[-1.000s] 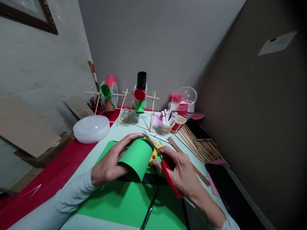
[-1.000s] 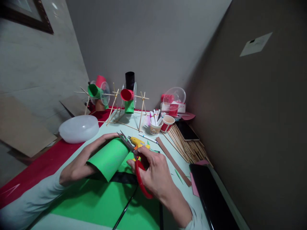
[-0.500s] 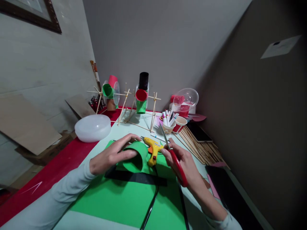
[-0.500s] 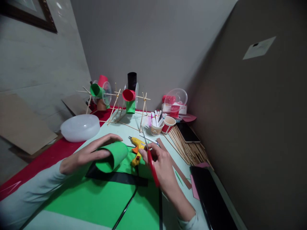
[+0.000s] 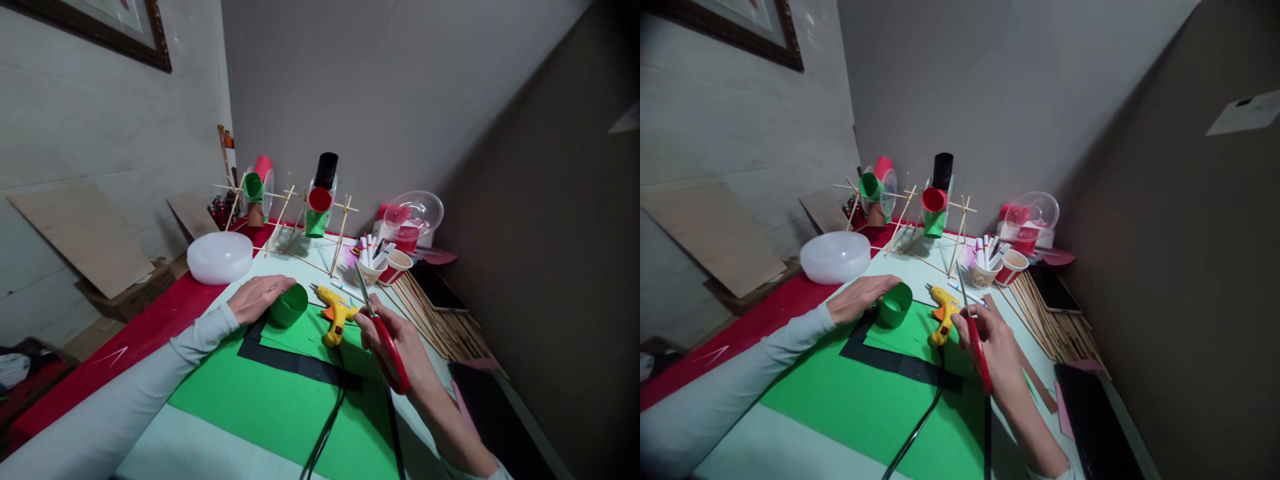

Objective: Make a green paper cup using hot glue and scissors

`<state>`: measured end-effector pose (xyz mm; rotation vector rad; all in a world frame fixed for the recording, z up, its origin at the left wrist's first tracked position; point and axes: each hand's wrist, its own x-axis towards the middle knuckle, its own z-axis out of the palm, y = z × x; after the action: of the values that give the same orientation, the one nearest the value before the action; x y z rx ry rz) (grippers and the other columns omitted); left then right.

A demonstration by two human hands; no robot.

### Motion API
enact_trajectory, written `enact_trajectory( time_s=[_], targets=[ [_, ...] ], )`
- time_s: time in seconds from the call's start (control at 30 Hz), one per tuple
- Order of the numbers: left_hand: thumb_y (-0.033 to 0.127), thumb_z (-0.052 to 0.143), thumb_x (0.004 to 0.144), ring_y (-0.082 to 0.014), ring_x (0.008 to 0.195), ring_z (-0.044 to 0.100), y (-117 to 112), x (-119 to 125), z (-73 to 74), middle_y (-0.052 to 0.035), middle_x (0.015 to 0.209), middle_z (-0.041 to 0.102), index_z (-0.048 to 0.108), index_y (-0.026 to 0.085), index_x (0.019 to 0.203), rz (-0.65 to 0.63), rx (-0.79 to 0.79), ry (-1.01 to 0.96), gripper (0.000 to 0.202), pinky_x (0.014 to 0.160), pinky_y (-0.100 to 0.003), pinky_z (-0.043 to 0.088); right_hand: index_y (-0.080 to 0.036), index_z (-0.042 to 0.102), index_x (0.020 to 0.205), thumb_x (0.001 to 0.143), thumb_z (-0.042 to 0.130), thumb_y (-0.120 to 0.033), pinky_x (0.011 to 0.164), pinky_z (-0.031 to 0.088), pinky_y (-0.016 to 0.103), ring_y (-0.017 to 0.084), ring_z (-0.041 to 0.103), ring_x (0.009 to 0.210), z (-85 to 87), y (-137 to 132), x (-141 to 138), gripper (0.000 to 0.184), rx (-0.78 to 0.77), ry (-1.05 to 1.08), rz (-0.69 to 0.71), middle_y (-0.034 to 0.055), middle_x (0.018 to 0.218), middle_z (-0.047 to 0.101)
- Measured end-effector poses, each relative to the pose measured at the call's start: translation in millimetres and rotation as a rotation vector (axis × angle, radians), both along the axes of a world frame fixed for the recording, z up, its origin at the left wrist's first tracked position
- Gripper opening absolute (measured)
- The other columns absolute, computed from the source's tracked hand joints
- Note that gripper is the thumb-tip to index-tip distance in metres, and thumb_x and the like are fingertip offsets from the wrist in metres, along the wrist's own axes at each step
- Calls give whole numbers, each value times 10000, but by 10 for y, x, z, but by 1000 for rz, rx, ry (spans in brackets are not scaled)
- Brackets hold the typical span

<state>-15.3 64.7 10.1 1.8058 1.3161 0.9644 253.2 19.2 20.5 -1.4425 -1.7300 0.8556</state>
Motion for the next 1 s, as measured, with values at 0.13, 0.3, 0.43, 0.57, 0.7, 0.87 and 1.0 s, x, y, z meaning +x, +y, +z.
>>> enact_trajectory(
  time_s=[0.13,0.3,0.43,0.57,0.7,0.87,1.0],
  targets=[
    [627,425,911,-322,1239,545,-22,-48,-14,-139,1332,628,615,163,1270,62,44,-1,617,1115,-466,327,-199,554,774,801,547,-698,463,340,241,136,434,476,-3,4,8,499,-15,-15,-9,-5,558,533],
    [624,546,848,-313,1314,504,-296,4,-123,-189,1487,459,247,158,1532,144,75,-57,881,1072,-460,412,-199,551,773,822,517,-667,468,329,246,132,411,484,12,-3,11,472,-23,-34,-5,-9,575,510],
    [499,754,735,-315,1396,405,-401,179,-255,-187,1529,399,188,165,1549,233,170,10,1047,1146,-467,331,-201,548,783,795,555,-669,458,320,243,134,413,475,-9,-3,-2,469,-22,-23,-10,-8,567,521],
    [333,748,759,-282,1368,432,-339,340,-341,-161,1467,468,272,170,1518,285,249,42,911,1164,-431,305,-213,518,736,793,596,-642,457,321,240,127,417,451,-38,2,-13,440,-52,30,-4,-26,551,500],
    [233,686,792,-260,1222,562,-288,385,-378,-126,1316,590,284,193,1506,292,251,25,820,1096,-416,390,-210,516,704,791,611,-641,488,331,245,128,418,477,-70,8,-23,450,-8,26,-12,-29,550,492],
    [207,655,798,-246,1160,605,-304,355,-364,-77,1244,640,225,258,1536,242,224,-6,856,1062,-404,417,-207,550,780,845,567,-641,475,312,238,125,414,477,-161,24,-25,439,26,40,-8,-32,553,516],
    [247,698,764,-256,1236,564,-310,316,-379,-75,1314,616,142,260,1561,206,168,-50,972,1104,-411,379,-203,560,810,858,573,-621,458,305,231,117,403,467,-226,37,-9,421,32,69,-9,-30,557,529]
  ],
)
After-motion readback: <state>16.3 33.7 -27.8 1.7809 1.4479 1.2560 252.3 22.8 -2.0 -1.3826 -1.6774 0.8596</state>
